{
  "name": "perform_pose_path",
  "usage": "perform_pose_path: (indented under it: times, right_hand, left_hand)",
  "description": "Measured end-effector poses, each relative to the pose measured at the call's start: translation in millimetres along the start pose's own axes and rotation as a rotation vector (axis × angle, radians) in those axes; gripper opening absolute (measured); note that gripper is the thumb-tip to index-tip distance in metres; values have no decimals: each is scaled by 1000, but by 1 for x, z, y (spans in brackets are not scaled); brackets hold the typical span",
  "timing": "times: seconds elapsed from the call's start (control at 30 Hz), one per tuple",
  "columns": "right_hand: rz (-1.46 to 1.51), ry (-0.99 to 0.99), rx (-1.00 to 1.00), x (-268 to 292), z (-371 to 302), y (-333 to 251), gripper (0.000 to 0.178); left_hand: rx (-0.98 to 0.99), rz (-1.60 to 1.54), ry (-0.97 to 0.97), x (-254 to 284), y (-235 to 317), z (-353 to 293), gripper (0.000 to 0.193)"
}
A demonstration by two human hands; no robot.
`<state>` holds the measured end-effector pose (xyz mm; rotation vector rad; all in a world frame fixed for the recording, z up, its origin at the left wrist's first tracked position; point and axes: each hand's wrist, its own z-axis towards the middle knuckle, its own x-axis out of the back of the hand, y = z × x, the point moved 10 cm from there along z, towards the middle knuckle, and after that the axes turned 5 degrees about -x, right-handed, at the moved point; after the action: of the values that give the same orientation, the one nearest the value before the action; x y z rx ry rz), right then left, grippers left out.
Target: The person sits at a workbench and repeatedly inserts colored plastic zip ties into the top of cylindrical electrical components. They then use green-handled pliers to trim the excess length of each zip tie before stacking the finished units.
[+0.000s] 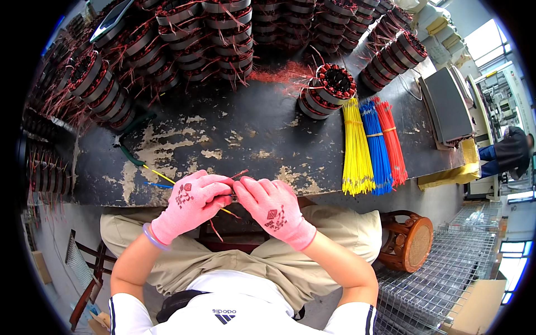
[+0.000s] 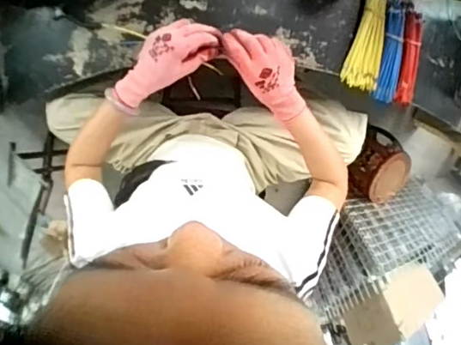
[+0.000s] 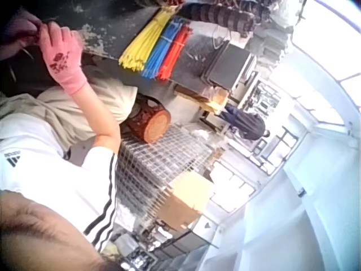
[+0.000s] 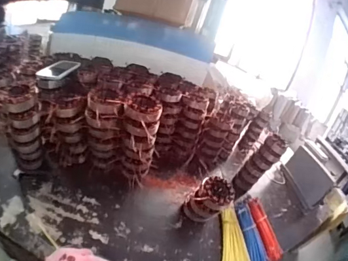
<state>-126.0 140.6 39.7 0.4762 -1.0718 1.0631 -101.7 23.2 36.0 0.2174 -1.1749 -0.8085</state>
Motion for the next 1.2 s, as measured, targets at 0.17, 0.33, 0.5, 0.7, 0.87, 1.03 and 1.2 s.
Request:
perform_pose_path:
  times: [0.17, 0.33, 0.5, 0.7, 0.87, 1.03, 1.2]
  right_hand:
    - [1101, -617, -969, -73, -34, 31, 19]
    - [1127, -565, -827, -67, -32, 37, 17]
    - [-12, -232, -3, -6, 12, 2, 26]
    - [520, -410, -252, -35, 9, 26, 10]
    - [1132, -682, -1001, -64, -27, 34, 20]
    - [187, 4, -71, 15, 10, 6, 22]
    - [141, -40, 87, 0, 5, -13, 24]
  left_hand:
    - [-15, 20, 35, -1, 0, -2, 22]
    - [-33, 22, 33, -1, 2, -2, 21]
    - [11, 17, -12, -4, -4, -4, 17]
    - [-7, -2, -2, -3, -3, -2, 17]
    - [-28, -19, 27, 0, -2, -4, 21]
    - [3, 2, -5, -3, -3, -4, 17]
    - [-6, -5, -5, -4, -2, -3, 17]
